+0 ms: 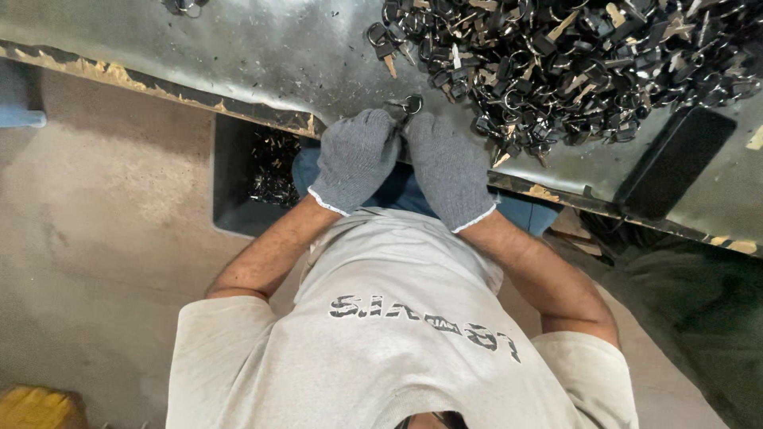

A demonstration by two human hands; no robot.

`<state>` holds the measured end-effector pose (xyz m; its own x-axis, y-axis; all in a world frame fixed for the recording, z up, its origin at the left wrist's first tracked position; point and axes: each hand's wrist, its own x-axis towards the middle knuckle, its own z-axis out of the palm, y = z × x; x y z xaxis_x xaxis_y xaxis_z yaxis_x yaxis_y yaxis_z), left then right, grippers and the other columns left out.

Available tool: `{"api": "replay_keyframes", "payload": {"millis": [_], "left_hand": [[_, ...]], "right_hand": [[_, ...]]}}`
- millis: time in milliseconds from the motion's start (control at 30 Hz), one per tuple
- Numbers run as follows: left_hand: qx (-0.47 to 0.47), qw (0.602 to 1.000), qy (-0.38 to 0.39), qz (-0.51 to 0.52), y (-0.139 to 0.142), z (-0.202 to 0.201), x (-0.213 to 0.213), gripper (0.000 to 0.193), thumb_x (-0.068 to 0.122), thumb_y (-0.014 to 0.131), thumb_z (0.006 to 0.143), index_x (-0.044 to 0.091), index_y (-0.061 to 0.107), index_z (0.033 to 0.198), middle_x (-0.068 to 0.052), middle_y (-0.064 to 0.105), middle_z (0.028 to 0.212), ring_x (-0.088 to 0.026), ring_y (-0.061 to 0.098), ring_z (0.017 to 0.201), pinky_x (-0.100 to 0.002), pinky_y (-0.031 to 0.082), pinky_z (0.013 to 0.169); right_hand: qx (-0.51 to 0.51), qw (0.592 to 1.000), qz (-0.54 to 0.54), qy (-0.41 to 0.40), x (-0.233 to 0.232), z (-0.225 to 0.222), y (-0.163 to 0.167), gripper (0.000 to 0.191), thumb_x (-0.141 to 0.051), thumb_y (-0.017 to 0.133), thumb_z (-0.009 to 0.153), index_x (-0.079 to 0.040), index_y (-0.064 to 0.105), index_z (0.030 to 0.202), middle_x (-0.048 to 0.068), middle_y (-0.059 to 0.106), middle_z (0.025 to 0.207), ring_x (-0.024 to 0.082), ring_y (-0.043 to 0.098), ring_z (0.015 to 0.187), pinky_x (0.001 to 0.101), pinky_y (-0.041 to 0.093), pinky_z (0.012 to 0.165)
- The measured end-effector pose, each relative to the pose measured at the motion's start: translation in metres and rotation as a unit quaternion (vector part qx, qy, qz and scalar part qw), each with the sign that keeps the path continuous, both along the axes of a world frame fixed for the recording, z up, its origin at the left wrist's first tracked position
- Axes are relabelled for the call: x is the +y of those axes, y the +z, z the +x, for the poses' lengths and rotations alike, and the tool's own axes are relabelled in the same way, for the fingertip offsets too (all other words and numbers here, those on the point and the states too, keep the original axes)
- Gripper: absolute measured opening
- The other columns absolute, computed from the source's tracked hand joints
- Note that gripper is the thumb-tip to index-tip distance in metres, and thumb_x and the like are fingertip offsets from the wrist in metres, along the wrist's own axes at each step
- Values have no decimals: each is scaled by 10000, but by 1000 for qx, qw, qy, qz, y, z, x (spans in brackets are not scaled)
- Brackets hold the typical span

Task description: The person wearing gray gloves picks keys one at a time from a large pile on a metal workbench and threads each key onto a split key ring, then drops the assembled ring into a bin below the bench. The person repeats this key-and-ring assembly continuously throughout the episode.

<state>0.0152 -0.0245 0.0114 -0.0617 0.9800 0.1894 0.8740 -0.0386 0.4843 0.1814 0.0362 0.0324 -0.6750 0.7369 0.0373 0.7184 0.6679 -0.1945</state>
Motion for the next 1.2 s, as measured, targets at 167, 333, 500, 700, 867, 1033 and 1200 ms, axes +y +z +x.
{"api": "replay_keyframes", "payload": {"millis": [167, 333, 500, 700, 867, 1033, 1200], "left_hand": [[5, 1000, 3, -24, -3, 7, -3, 168, 168, 739, 942, 92, 589, 931, -119, 603, 830, -344, 643, 776, -466, 504, 690], [-56, 997, 36, 35, 18, -13, 2, 144, 141, 767, 942, 109, 644, 1009, -90, 683, 924, -272, 691, 776, -406, 544, 668], [-122, 951, 211, 189, 35, -32, 33, 199, 133, 755, 986, 66, 629, 1125, -88, 680, 980, -229, 700, 778, -357, 581, 651], [17, 997, 72, 4, 35, -29, 68, 211, 215, 730, 995, 71, 673, 1138, -129, 690, 984, -329, 679, 883, -455, 524, 764], [-140, 990, -20, -7, 42, -17, 38, 260, 99, 663, 993, 41, 634, 1245, -174, 675, 1097, -348, 666, 1023, -449, 528, 896], [4, 998, -64, -5, 36, -14, 26, 369, 83, 684, 855, 35, 577, 1205, -191, 664, 1073, -396, 649, 1014, -497, 508, 901], [-98, 991, -9, -90, 29, -22, 23, 365, 121, 695, 943, 30, 591, 1281, -162, 680, 1067, -373, 636, 1024, -497, 490, 904]], "right_hand": [[-24, 971, -239, -13, 11, -6, 7, 221, -182, 582, 1066, 5, 563, 1183, 232, 704, 865, 407, 717, 742, 509, 573, 618], [137, 931, -337, 28, 39, 7, 18, 449, -196, 642, 1000, 77, 469, 1311, 287, 684, 873, 472, 708, 779, 544, 548, 636], [157, 970, -183, 36, 24, -2, 25, 554, -220, 660, 948, -29, 416, 1408, 273, 708, 931, 454, 712, 823, 511, 569, 678], [50, 973, -225, 8, 20, -4, 16, 749, -299, 693, 982, 47, 349, 1549, 254, 689, 1049, 428, 713, 888, 495, 586, 705], [136, 986, -28, 89, 15, 6, 6, 352, -219, 727, 832, -117, 497, 1080, 183, 670, 1086, 387, 739, 843, 445, 594, 649], [42, 983, -166, -63, 17, 9, -3, 325, -243, 690, 1020, 20, 561, 1162, 223, 657, 903, 398, 698, 688, 469, 555, 534], [136, 976, -168, 2, 23, 14, 1, 298, -218, 674, 999, -6, 567, 1180, 207, 673, 880, 399, 696, 704, 475, 553, 554]]}}
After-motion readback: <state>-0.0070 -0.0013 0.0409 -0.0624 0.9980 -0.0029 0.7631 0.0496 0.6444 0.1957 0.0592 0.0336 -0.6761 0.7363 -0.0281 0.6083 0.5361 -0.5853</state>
